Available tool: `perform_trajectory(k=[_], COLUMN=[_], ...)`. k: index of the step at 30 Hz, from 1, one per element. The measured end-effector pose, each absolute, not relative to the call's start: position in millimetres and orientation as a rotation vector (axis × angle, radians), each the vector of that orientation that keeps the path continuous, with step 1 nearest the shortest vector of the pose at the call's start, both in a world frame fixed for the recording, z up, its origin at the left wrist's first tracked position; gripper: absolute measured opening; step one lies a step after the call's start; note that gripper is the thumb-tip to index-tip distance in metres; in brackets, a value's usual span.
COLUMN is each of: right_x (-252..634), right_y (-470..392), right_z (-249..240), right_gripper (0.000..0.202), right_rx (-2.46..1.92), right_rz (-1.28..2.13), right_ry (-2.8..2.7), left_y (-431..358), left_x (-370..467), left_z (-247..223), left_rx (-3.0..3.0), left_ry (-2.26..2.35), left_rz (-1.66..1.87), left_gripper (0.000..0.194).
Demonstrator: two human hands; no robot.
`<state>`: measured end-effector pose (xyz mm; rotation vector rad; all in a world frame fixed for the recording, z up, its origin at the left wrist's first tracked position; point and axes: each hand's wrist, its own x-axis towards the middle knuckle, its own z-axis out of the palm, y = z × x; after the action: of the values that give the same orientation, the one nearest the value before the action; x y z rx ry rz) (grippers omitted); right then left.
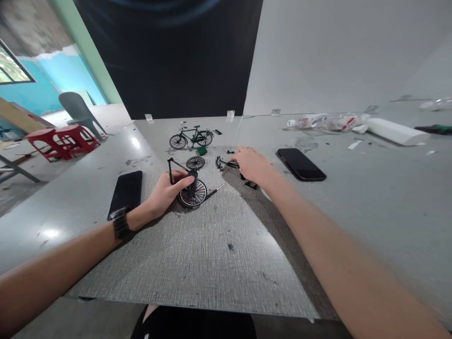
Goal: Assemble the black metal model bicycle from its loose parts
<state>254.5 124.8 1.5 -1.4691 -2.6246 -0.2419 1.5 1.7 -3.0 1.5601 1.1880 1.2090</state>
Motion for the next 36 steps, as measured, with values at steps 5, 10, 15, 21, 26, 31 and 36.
perform_trajectory(k=[5, 10, 15, 21, 26, 31, 36], right_x=[253.1, 252.3, 254.2, 258.4, 256.2, 254.1, 252.8], right_y=[125.3, 126.7, 132.9, 135.6, 137.7, 136.7, 131.4], right_z=[1.2, 0.5, -3.0, -4.9, -5.9, -6.4, -4.5], right_gripper=[0.049, 0.052, 0.053, 0.045, 0.031, 0.033, 0.03], right_rx=[-1.471, -1.459, -1.42, -1.245, -1.177, -1.215, -1.277], right_rz=[-0.236, -0.224, -0.215, -0.154, -0.126, -0.135, -0.147], right_ry=[-2.629, -2.641, -2.676, -2.706, -2.714, -2.68, -2.627], left_y=[3.0, 3.3, 2.8, 3.8, 3.2, 2.6, 4.5], left_x=[0.0, 0.4, 0.0, -1.0, 0.2, 0.5, -0.1], left_z=[-5.3, -6.1, -6.3, -7.1, -6.7, -5.3, -7.3], left_rx=[1.59, 1.573, 1.569, 1.57, 1.541, 1.552, 1.582], left_ry=[1.183, 1.19, 1.17, 1.162, 1.159, 1.166, 1.169], left_rz=[1.209, 1.218, 1.21, 1.212, 1.205, 1.198, 1.216], left_gripper=[0.027, 0.026, 0.028, 0.03, 0.028, 0.03, 0.028])
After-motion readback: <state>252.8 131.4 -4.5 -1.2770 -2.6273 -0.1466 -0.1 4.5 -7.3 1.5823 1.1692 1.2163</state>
